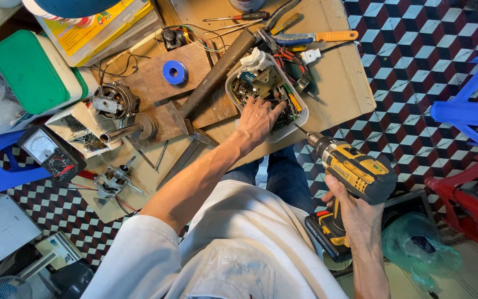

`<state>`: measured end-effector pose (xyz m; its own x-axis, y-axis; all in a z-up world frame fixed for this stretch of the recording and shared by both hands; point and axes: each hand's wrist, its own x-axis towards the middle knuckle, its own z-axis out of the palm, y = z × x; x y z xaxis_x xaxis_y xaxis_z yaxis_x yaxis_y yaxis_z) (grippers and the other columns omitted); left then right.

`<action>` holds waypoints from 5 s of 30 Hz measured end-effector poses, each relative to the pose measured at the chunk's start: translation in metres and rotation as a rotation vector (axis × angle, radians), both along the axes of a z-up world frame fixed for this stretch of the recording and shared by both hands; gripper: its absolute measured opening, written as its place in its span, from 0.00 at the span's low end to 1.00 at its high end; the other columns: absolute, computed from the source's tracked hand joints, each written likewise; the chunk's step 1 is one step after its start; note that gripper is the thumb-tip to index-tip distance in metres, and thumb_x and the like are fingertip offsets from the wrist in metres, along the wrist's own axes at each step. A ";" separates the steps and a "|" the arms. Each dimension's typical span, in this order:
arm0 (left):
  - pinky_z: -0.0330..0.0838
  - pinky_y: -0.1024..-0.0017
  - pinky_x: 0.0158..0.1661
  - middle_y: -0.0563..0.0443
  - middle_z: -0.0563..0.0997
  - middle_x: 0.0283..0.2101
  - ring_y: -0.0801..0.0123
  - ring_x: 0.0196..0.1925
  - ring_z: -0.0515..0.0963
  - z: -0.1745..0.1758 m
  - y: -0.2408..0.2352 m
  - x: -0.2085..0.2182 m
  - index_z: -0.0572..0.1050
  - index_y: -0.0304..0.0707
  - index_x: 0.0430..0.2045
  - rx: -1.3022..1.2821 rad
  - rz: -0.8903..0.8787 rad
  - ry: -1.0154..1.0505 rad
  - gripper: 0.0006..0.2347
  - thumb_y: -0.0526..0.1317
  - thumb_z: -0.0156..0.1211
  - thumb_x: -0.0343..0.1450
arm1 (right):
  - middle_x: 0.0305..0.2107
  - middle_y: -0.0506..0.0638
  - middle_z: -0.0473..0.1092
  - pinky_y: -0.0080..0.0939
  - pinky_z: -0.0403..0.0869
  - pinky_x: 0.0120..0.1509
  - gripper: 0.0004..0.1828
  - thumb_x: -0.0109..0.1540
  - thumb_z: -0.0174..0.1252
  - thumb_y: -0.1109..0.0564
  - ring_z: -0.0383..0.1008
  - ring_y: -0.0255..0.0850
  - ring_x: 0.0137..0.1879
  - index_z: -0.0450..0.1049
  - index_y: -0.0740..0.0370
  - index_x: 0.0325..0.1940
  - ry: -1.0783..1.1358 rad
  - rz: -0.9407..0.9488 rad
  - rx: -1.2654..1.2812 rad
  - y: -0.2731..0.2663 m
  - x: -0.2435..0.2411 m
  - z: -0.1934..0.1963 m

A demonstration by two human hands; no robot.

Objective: The person uses a cordless drill to remove and install screws on a small electric motor component. They repeatedly search through a container of small parts to select screws, then tighten them into the motor housing. The person also uses a screwdriver to adjust internal parts of the motor.

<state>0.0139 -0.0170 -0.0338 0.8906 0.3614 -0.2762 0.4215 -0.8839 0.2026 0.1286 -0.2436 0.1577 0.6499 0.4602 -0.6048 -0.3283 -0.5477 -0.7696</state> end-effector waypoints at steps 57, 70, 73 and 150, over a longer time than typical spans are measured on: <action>0.75 0.51 0.46 0.29 0.83 0.38 0.38 0.42 0.82 0.017 -0.107 -0.041 0.75 0.35 0.54 -0.523 1.171 -0.453 0.16 0.38 0.55 0.71 | 0.27 0.49 0.75 0.34 0.71 0.30 0.14 0.60 0.67 0.58 0.72 0.33 0.27 0.78 0.66 0.47 -0.121 0.682 -0.107 0.076 0.096 0.023; 0.76 0.61 0.42 0.31 0.82 0.43 0.50 0.38 0.84 0.053 -0.169 0.063 0.69 0.26 0.58 -0.265 2.067 -0.850 0.22 0.41 0.54 0.71 | 0.26 0.49 0.76 0.35 0.71 0.28 0.15 0.57 0.69 0.54 0.72 0.34 0.27 0.79 0.64 0.43 -0.150 1.264 -0.110 0.123 0.168 0.003; 0.75 0.59 0.42 0.32 0.84 0.34 0.49 0.37 0.84 0.049 -0.154 0.062 0.67 0.28 0.57 -0.408 2.285 -0.762 0.25 0.46 0.61 0.69 | 0.25 0.49 0.76 0.37 0.69 0.26 0.14 0.58 0.68 0.54 0.70 0.35 0.25 0.80 0.66 0.42 -0.115 1.326 -0.095 0.128 0.168 0.005; 0.75 0.48 0.42 0.32 0.75 0.43 0.41 0.41 0.80 0.030 -0.095 0.091 0.72 0.28 0.43 -0.145 1.892 -0.602 0.14 0.43 0.53 0.73 | 0.37 0.57 0.76 0.40 0.80 0.31 0.23 0.56 0.66 0.63 0.77 0.41 0.30 0.73 0.67 0.56 -0.080 1.380 0.044 0.197 0.140 0.000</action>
<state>0.1051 -0.1115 -0.0035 -0.5558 0.7928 -0.2500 0.4948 0.5572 0.6669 0.2686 -0.0466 0.1578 -0.3110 0.7706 -0.5563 0.4997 -0.3653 -0.7854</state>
